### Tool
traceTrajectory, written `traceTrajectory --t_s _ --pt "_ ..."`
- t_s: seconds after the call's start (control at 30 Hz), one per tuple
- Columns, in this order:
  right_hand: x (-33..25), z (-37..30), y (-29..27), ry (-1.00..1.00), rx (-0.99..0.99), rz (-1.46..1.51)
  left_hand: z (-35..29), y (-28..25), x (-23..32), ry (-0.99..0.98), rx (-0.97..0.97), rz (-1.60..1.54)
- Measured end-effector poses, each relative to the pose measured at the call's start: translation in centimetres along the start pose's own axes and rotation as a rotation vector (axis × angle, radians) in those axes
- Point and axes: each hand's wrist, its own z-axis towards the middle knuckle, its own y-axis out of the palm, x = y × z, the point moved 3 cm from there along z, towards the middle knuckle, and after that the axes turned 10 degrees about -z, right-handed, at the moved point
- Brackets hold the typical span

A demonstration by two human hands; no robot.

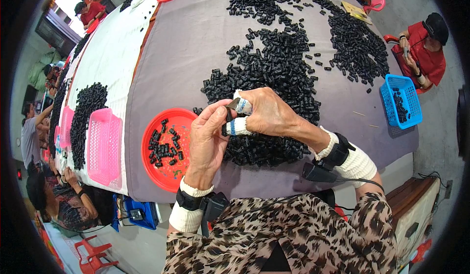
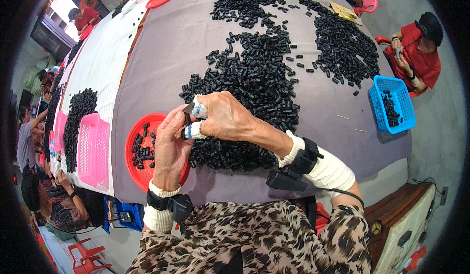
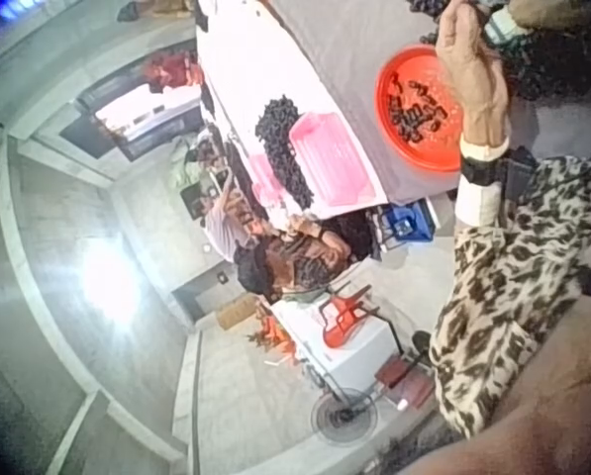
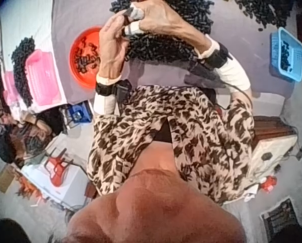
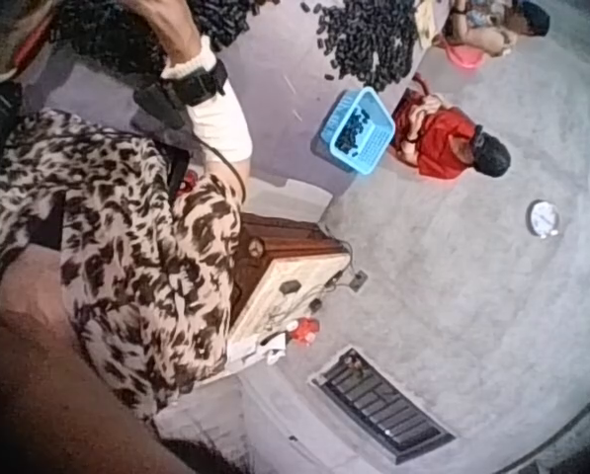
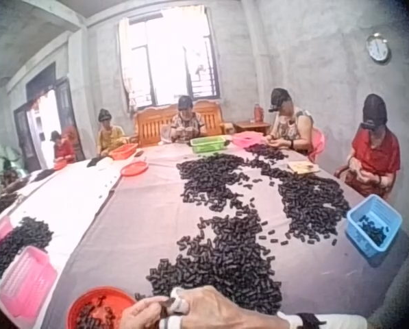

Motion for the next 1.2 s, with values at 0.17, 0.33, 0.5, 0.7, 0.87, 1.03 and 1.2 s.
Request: traceTrajectory --t_s 0.17,0.33,0.5,0.7,0.87,1.03,1.2 --pt "0.7 0.1 0.5 0.026 -0.037 0.031 -0.5 -1.1 0.5 0.041 0.034 0.002" --pt "2.4 -0.6 -2.9 0.132 0.047 0.113 -1.9 -5.4 4.5 0.23 0.228 0.603" --pt "3.5 -0.7 -3.6 0.32 0.105 0.272 -2.6 -9.3 5.9 0.434 0.368 1.007" --pt "4.8 -2.0 -4.0 0.335 0.083 0.27 2.1 -2.9 -4.4 0.384 -0.139 1.464" --pt "6.3 -3.7 -4.1 0.44 0.086 0.268 4.6 -3.8 -7.2 0.536 -0.203 1.665" --pt "6.9 -4.1 -3.5 0.407 0.048 0.364 5.2 -4.0 -6.4 0.316 -0.104 1.326" --pt "4.8 -3.4 -2.1 0.225 0.043 0.284 2.9 -1.9 -1.3 -0.049 -0.072 0.264"
